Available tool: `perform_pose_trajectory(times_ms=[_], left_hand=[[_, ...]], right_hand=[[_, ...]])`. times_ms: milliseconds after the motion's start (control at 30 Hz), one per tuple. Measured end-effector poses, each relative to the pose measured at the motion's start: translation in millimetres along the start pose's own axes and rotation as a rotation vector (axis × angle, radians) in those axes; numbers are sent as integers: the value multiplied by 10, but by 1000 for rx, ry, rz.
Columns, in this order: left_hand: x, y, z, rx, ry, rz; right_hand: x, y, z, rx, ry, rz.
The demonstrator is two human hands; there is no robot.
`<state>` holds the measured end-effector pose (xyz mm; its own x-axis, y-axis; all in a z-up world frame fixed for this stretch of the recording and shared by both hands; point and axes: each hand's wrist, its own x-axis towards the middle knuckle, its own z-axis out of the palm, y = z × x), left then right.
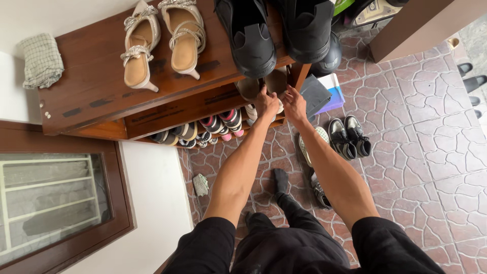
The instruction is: The person wipes the top of a wooden shoe rack with a cloth, then removes several pairs of shoes from the shelves and places them on top of the rack. The person handles black sneakers, beige sandals, and brown slip-ons.
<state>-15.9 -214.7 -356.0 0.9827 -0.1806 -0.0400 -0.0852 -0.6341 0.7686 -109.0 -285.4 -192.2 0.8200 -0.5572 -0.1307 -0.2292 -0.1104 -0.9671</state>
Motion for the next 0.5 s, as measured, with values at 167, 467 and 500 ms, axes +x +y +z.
perform_pose_trajectory(times_ms=[167,467,500], left_hand=[[-266,40,-232,-43,8,-42],[-705,113,-577,-244,-25,-113],[-730,112,-598,-323,-86,-196]], right_hand=[[-175,121,-26,-113,91,3],[-460,313,-5,-143,170,37],[-481,313,-16,-112,155,40]])
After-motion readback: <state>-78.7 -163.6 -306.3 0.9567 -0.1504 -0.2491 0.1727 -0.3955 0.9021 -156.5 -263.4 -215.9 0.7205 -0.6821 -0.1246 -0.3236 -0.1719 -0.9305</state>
